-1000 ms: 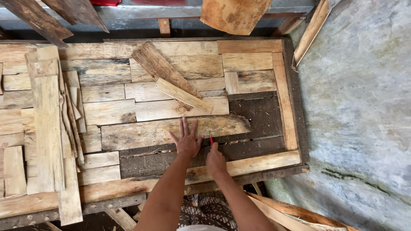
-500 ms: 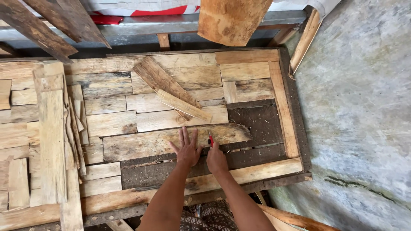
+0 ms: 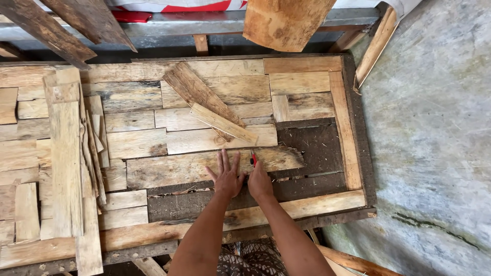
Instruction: Measure, mark, and cut pieces of wood to fit into a wooden surface/structure using a utility knife.
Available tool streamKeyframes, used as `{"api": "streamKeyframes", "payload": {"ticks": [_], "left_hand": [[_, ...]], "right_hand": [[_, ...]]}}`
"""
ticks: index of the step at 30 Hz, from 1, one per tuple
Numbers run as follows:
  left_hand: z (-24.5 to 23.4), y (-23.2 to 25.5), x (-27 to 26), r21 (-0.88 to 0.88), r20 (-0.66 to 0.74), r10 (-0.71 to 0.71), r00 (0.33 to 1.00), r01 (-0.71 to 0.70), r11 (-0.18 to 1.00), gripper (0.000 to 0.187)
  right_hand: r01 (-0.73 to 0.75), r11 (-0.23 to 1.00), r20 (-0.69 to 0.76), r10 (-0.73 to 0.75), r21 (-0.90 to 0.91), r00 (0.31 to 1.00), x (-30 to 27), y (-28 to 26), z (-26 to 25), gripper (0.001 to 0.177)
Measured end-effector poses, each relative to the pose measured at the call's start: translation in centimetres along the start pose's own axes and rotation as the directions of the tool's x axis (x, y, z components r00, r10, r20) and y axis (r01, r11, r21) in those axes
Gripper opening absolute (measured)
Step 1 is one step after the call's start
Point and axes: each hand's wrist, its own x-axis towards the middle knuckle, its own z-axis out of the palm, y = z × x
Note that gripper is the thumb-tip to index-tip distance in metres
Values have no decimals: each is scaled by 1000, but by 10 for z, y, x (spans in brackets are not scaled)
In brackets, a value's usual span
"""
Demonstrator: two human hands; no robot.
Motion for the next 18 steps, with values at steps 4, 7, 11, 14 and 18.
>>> {"api": "streamKeyframes", "payload": {"ticks": [4, 7, 11, 14, 18], "left_hand": [[-3, 1, -1, 11, 8, -7, 1000, 7, 1000, 78], [-1, 2, 1, 8, 4, -8, 1000, 8, 1000, 75], [-4, 2, -1, 41, 18, -24, 1000, 23, 999, 77], [-4, 3, -2, 26, 13, -26, 1000, 26, 999, 77], [0, 1, 0, 37, 1, -17, 1000, 17, 999, 76]], "right_hand": [[-48, 999, 36, 48, 7, 998, -9, -14, -14, 61], [-115, 991, 105, 108, 64, 989, -13, -20, -22, 63], [-167, 983, 169, 152, 78, 974, -28, -17, -20, 65], [-152, 986, 172, 140, 62, 975, -47, -2, -11, 65], [-89, 992, 159, 75, 86, 984, -79, 16, -3, 63]]}}
